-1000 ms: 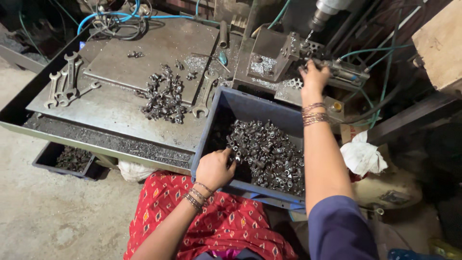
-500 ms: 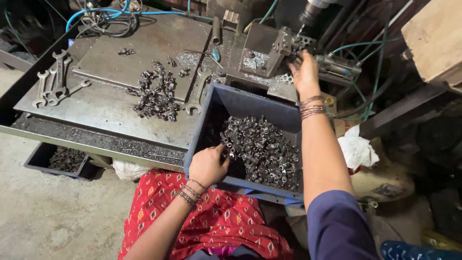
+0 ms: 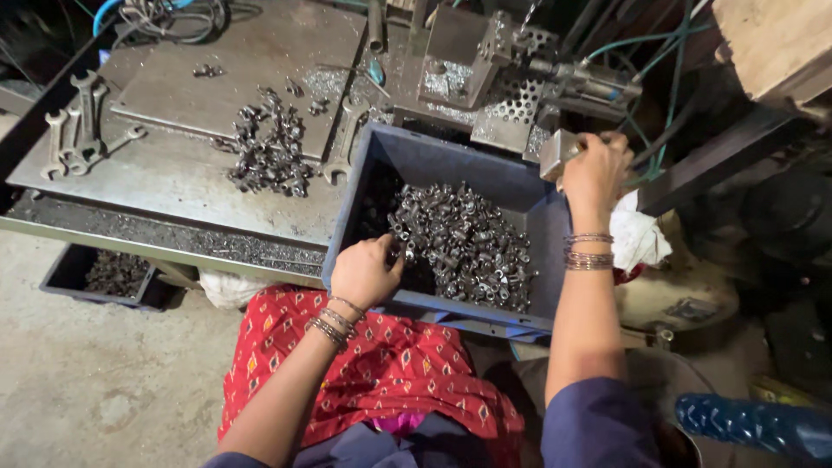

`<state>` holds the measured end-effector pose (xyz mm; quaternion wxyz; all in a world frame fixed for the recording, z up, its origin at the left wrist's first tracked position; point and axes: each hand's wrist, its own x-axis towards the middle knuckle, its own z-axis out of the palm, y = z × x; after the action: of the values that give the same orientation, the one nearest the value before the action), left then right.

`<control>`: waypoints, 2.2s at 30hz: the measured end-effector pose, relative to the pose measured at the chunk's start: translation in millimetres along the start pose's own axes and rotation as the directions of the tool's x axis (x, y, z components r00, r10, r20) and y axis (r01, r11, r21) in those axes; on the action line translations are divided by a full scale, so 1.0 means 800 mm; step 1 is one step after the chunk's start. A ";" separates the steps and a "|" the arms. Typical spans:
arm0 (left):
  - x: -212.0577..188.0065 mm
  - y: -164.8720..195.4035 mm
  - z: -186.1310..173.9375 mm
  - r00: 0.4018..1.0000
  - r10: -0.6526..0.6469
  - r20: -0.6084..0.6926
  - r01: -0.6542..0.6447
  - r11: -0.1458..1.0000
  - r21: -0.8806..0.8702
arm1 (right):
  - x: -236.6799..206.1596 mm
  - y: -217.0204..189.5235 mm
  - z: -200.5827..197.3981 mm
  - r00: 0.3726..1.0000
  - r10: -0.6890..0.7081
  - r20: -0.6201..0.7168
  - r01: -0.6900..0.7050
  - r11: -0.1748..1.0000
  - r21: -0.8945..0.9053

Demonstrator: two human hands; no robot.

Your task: The person sits at a drill press workbench, picks small black metal fittings from a blue bin, and places them one at a time into a jig under the drill. They operate the machine to drill each part, then move finished pieces onto the table beside the bin, repeating the cycle.

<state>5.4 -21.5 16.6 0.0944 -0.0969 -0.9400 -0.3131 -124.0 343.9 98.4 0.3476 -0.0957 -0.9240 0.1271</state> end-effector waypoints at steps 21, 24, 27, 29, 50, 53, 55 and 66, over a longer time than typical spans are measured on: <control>-0.003 0.006 -0.009 1.000 -0.005 -0.012 0.005 0.999 -0.032 | -0.009 0.016 -0.027 0.936 -0.351 0.014 0.348 0.923 -0.165; -0.003 0.000 -0.006 0.999 0.022 -0.040 -0.023 0.999 -0.034 | -0.015 -0.003 -0.038 0.959 -0.281 0.032 0.283 0.954 -0.098; -0.001 -0.007 -0.001 0.994 0.068 -0.087 -0.071 0.997 -0.028 | -0.052 -0.037 -0.048 0.979 -0.195 -0.054 0.191 0.979 -0.074; 0.003 -0.010 0.002 0.995 0.067 -0.076 -0.069 0.997 -0.028 | -0.095 -0.072 -0.043 0.970 -0.229 -0.084 0.210 0.959 -0.190; -0.009 -0.023 -0.017 0.895 0.446 0.002 -0.413 0.830 -0.374 | -0.269 -0.142 0.088 0.540 -0.398 0.742 -0.655 0.355 0.667; -0.011 -0.017 -0.020 0.876 0.482 0.009 -0.456 0.833 -0.313 | -0.267 -0.146 0.085 0.597 -0.381 0.706 -0.641 0.304 0.705; -0.010 -0.011 -0.025 0.770 0.629 -0.105 -0.637 0.751 -0.172 | -0.265 -0.149 0.081 0.613 -0.396 0.683 -0.594 0.338 0.730; 0.023 -0.111 -0.013 0.804 -0.213 -0.555 -0.325 0.624 -0.710 | -0.262 -0.155 0.069 0.642 -0.154 0.751 -0.710 0.250 0.658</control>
<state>-32.2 -95.3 -21.2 0.3410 -0.0566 -0.6272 -0.6980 -16.5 161.2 -34.3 -0.0726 -0.0024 -0.6810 0.7287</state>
